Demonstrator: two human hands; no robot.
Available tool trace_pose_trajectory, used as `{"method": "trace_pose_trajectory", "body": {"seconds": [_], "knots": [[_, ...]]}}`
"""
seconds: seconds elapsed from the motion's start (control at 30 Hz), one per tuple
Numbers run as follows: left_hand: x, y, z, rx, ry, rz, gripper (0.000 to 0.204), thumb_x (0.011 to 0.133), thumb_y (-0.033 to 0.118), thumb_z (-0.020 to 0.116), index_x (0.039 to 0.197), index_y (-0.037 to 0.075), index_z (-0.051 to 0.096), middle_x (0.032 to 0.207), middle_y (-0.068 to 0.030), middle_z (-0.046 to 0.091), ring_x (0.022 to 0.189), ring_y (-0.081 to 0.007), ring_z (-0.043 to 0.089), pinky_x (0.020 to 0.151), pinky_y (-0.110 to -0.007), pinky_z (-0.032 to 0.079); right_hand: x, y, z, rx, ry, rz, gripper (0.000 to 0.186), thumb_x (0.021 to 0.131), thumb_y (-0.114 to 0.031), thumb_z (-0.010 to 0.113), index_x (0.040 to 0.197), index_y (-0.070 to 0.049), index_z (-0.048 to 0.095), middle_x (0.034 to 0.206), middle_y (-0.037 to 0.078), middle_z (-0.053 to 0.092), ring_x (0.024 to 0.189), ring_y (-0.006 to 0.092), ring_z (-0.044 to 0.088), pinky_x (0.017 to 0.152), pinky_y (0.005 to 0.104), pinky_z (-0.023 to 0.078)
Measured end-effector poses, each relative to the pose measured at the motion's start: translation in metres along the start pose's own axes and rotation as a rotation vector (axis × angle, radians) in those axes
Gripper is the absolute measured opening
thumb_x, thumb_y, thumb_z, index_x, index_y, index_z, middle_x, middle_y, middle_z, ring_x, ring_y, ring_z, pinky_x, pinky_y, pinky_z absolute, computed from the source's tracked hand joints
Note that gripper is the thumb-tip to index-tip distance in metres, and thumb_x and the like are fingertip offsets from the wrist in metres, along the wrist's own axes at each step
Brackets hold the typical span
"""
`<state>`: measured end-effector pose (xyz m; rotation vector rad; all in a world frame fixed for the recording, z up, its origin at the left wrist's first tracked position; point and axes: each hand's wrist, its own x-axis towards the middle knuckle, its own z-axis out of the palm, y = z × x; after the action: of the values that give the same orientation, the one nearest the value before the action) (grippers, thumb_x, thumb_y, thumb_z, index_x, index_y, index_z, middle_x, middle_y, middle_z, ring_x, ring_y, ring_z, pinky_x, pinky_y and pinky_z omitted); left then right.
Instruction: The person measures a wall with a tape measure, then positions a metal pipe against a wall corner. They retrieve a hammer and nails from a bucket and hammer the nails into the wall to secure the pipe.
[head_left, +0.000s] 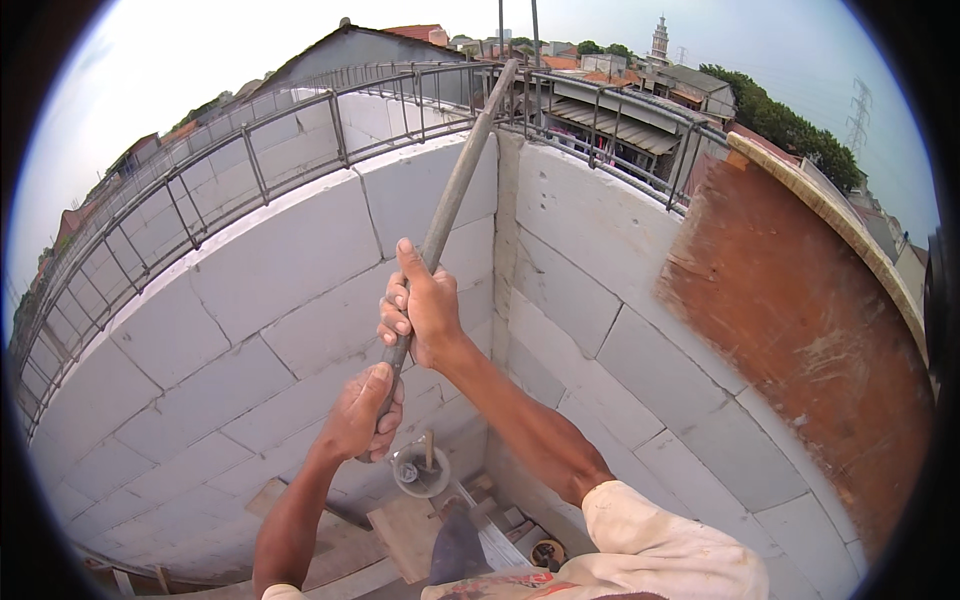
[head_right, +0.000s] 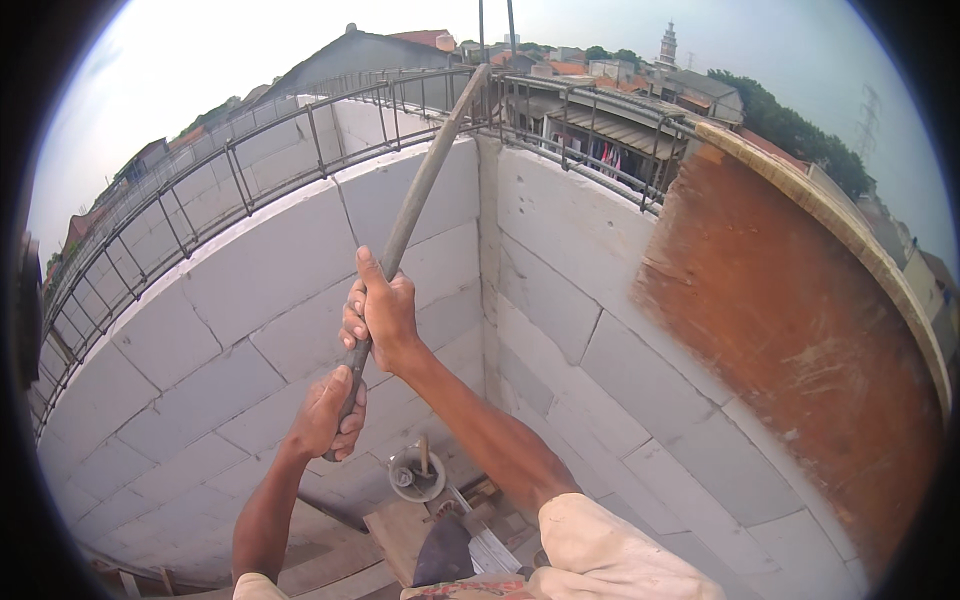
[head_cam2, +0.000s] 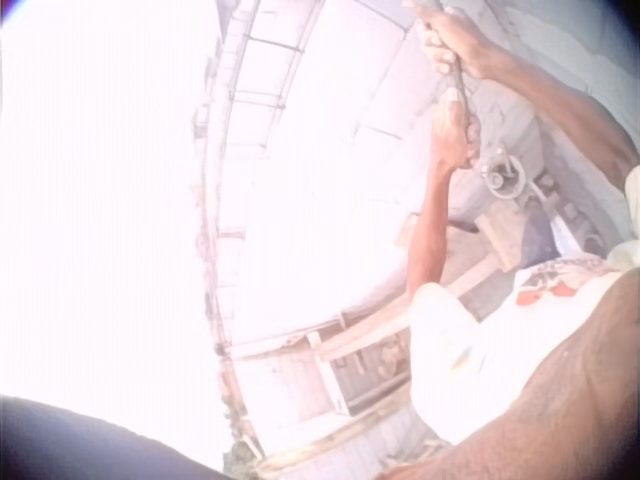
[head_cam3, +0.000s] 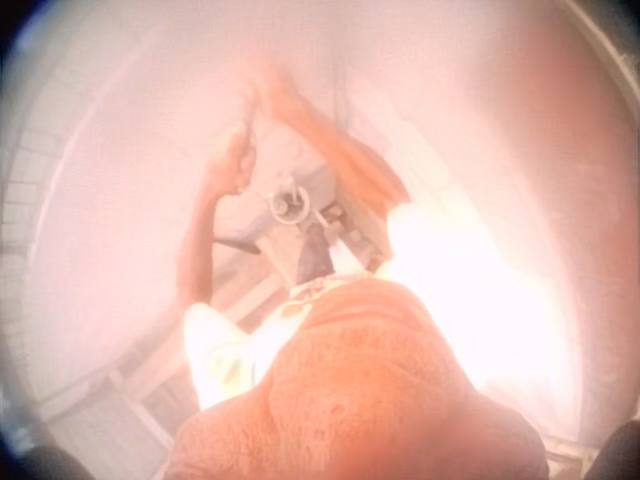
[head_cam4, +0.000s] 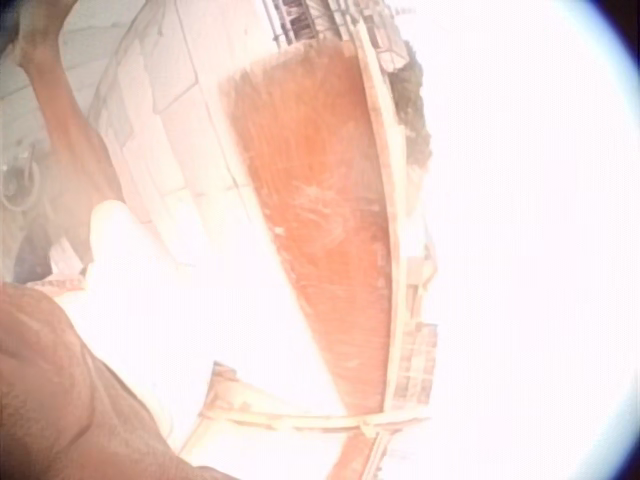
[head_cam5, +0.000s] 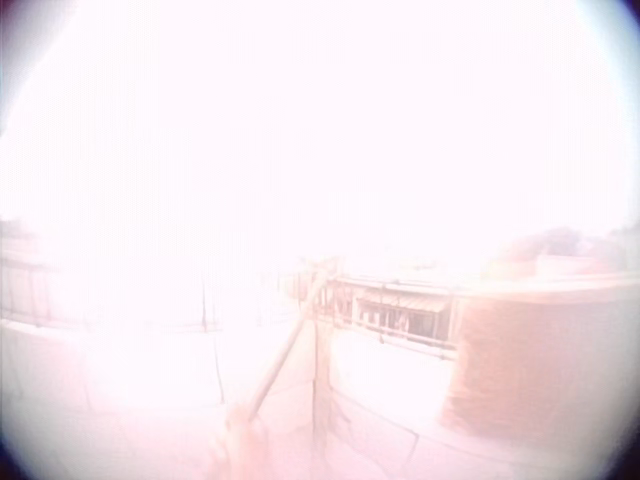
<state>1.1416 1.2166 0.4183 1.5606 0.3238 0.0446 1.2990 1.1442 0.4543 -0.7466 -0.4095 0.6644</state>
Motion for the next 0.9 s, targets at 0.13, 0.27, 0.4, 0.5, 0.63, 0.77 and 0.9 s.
{"method": "trace_pose_trajectory", "body": {"seconds": [0.13,0.27,0.4,0.5,0.63,0.77,0.9], "knots": [[0.006,0.030,-0.018,0.047,0.029,0.011,0.052,0.108,0.053,0.038,0.092,0.005,0.049,0.060,0.0007,0.042,0.040,-0.0088,0.038,0.035,-0.028,0.036,0.025,-0.006,0.012,0.078,-0.072,0.007,0.048,0.104,-0.046,0.057,0.075,-0.014,0.038,0.059,-0.002,0.038,0.043,0.0116,0.043,0.043,0.0348,0.045],[0.007,0.017,-0.012,0.283,0.177,0.091,0.042,0.108,0.043,0.048,0.093,0.004,0.050,0.059,-0.0039,0.047,0.041,-0.0147,0.044,0.038,-0.034,0.040,0.026,-0.006,0.011,0.047,0.018,0.013,0.044,0.104,-0.044,0.059,0.081,-0.012,0.038,0.059,-0.003,0.036,0.045,0.0121,0.044,0.047,0.0352,0.047],[0.015,-0.029,-0.022,0.885,0.490,0.493,0.031,0.104,0.030,0.058,0.098,0.001,0.053,0.062,-0.0146,0.054,0.048,-0.0284,0.053,0.048,-0.044,0.044,0.038,0.002,0.013,0.085,0.138,-0.013,0.041,0.104,-0.043,0.058,0.083,-0.014,0.038,0.059,-0.004,0.034,0.044,0.0119,0.041,0.048,0.0348,0.046],[0.018,-0.031,-0.030,1.023,0.617,0.547,0.027,0.102,0.026,0.061,0.102,-0.001,0.055,0.066,-0.0186,0.058,0.054,-0.0355,0.057,0.055,-0.047,0.046,0.056,0.006,0.007,0.203,0.075,0.105,0.040,0.104,-0.044,0.057,0.081,-0.017,0.038,0.057,-0.005,0.032,0.043,0.0108,0.036,0.047,0.0328,0.040],[0.014,0.013,-0.046,0.986,0.481,0.436,0.027,0.101,0.024,0.062,0.104,-0.002,0.057,0.070,-0.0195,0.061,0.061,-0.0388,0.061,0.059,-0.048,0.046,0.086,0.002,-0.001,0.351,-0.051,0.193,0.041,0.104,-0.045,0.055,0.077,-0.021,0.035,0.054,-0.007,0.027,0.042,0.0100,0.029,0.046,0.0311,0.034],[0.011,0.056,-0.056,1.029,0.474,0.399,0.025,0.100,0.021,0.063,0.104,-0.003,0.058,0.071,-0.0206,0.062,0.066,-0.0406,0.063,0.062,-0.049,0.047,0.110,-0.008,0.013,0.496,-0.210,0.221,0.046,0.102,-0.037,0.057,0.066,-0.021,0.034,0.049,-0.006,0.025,0.040,0.0108,0.027,0.045,0.0291,0.032],[0.012,0.074,-0.070,1.201,0.601,0.547,0.028,0.099,0.020,0.066,0.107,-0.005,0.059,0.076,-0.0229,0.063,0.068,-0.0420,0.063,0.063,-0.049,0.048,0.129,-0.019,0.034,0.563,-0.370,0.218,0.048,0.099,-0.030,0.055,0.059,-0.021,0.030,0.047,-0.006,0.025,0.040,0.0117,0.028,0.047,0.0299,0.034]]}}
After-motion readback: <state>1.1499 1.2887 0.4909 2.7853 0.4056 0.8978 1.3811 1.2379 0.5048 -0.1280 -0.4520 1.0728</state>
